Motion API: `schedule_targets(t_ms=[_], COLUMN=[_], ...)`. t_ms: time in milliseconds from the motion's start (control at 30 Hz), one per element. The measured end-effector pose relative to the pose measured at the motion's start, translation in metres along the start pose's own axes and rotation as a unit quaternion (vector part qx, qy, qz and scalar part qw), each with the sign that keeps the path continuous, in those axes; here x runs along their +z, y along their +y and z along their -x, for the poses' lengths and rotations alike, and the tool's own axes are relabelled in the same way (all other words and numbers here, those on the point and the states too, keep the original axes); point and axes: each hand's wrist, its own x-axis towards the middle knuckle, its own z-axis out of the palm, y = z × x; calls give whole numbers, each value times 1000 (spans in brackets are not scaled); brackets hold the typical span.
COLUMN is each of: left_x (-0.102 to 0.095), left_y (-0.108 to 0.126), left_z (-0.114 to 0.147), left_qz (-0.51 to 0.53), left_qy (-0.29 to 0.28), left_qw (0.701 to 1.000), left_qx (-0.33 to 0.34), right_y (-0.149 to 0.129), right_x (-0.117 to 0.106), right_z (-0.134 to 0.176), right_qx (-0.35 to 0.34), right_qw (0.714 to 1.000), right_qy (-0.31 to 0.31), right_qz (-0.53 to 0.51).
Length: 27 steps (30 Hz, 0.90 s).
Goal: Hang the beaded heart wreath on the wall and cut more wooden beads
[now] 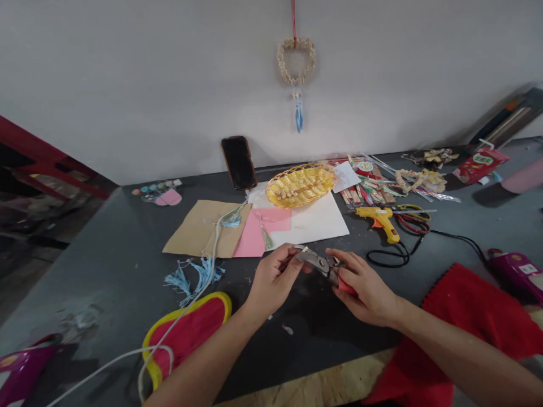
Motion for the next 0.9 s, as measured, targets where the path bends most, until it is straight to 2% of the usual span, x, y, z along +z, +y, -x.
schedule_targets(t_ms=[233,400,600,900], left_x=[0,0,2,3], left_y=[3,5,7,10], left_z=[2,3,6,6], left_qz=[-17,-50,-88,-64], left_qy=[8,18,17,2], left_qw=[1000,999,996,998], left_qx=[-12,-2,9,-13], right_y=[0,2,-3,-3], right_x=[2,12,12,10], right_z=[-1,2,3,3], right_qx=[-27,11,23,45], right_qw=[999,996,999,998], right_qy=[29,85,10,-8], right_qz=[-17,-21,-21,-34])
